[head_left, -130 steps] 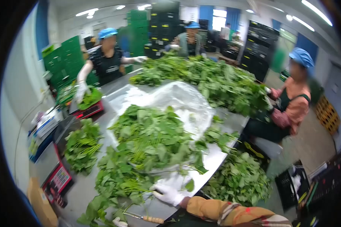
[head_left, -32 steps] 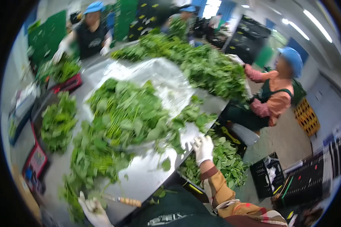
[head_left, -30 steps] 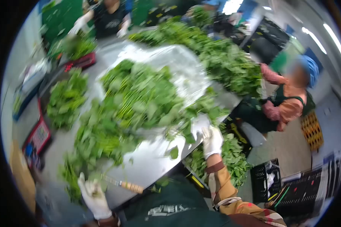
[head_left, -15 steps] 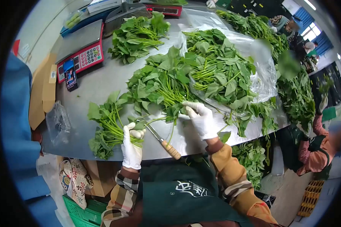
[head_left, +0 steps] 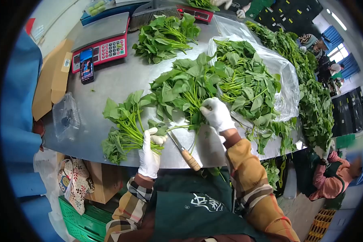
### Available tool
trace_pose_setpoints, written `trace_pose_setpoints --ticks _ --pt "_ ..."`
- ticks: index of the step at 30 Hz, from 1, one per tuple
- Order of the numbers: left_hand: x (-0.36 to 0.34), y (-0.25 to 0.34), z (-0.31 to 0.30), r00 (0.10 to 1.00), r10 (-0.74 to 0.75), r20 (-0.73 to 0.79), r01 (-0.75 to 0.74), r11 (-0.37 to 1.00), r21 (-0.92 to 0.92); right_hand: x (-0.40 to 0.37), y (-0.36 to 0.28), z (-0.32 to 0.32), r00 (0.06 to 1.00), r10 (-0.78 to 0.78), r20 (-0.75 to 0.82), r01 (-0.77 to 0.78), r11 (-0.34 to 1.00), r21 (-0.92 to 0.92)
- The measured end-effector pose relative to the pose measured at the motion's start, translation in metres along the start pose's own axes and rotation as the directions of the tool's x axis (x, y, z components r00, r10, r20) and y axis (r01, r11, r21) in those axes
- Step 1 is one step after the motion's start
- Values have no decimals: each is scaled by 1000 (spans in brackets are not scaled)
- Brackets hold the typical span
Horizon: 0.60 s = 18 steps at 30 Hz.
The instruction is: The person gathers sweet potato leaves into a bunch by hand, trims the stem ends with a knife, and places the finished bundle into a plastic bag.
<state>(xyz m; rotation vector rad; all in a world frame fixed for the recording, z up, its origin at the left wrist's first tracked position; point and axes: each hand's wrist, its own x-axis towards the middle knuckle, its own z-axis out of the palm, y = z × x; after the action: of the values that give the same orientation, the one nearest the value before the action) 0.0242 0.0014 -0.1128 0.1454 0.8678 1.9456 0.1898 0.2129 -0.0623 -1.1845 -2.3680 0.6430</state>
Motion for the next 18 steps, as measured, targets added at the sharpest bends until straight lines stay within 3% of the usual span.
trace_pose_setpoints --ticks 2,3,4,8,12,13,15,18 --pt "-2 -1 0 1000 3 -5 -3 1000 -5 -2 -15 -18 989 144 28 -144 907 395" --pt "-3 1 2 1000 5 -8 -5 1000 8 -3 -15 -26 969 223 107 -241 756 609" --pt "-3 2 4 1000 8 -7 -8 1000 21 -6 -25 -38 946 281 160 -309 645 699" --pt "-1 -1 -1 1000 -13 -4 13 1000 -5 -26 -4 -32 905 389 174 -377 541 752" --pt "-4 5 3 997 -65 -47 65 998 -3 -50 -19 -38 866 410 286 -459 425 780" --pt "-4 6 5 995 -80 -58 80 997 -2 -56 -20 -41 853 395 341 -479 333 812" --pt "-11 11 15 995 -79 -59 79 997 -6 -64 -24 -44 874 361 324 -421 230 877" --pt "-26 23 41 996 -67 -63 68 998 15 -78 -48 -66 968 210 136 -157 87 984"
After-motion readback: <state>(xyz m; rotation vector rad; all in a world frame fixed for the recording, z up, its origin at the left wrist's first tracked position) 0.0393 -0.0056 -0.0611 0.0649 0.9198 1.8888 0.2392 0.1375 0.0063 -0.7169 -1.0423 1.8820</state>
